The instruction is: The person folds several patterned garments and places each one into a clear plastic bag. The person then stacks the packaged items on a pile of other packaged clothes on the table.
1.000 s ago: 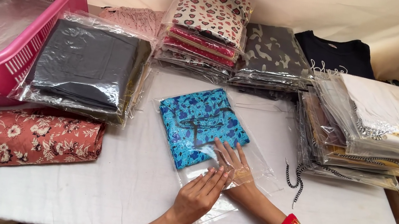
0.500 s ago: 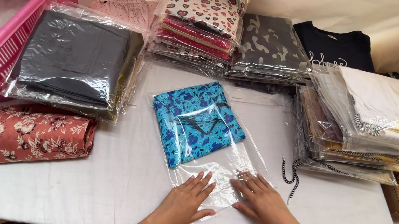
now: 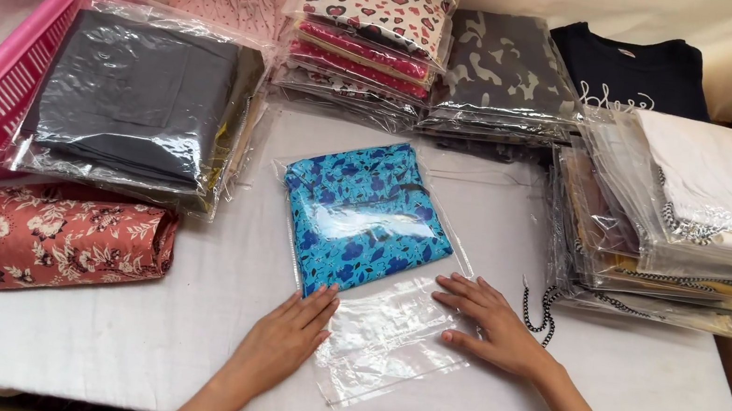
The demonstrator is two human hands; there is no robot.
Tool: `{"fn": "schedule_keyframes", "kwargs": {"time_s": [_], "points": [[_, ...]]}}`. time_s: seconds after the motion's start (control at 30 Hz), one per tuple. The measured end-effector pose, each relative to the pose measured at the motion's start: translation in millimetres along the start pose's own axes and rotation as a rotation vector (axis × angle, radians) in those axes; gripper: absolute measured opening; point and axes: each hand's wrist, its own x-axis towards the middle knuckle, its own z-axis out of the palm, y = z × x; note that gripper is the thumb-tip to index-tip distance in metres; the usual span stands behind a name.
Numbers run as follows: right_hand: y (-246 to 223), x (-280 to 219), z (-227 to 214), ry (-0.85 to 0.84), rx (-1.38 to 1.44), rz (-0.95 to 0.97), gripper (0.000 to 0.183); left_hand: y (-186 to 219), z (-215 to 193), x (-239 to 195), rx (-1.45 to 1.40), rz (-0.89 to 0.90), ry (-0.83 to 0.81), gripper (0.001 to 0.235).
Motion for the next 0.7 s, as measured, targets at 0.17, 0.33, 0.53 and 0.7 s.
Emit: {"fn": "schedule_keyframes", "kwargs": {"time_s": [0.17,0.33,0.53,0.7], "points": [[24.1,-0.4,-1.7,-0.175,0.195,-0.035,0.065,-16.1,-14.5,-3.4,-0.091,-0.040,-0.040,0.052],[42.2,3.3,-15.7,-0.233,0.311,-0.070,0.053,-40.4,-5.1,-41.7,0.042,-0.012,-0.067,0.045],[57.2,6.0,-17.9,-0.242,0.496,0.085,0.055,-19.0,-38.1,-24.1,0.282,0.144,-0.016,0.041],[64.8,7.6,-17.3,-0.190,0.573,0.084,0.046,-13.5,-38.1,5.0,0.144,0.150,0.223,0.040]]}}
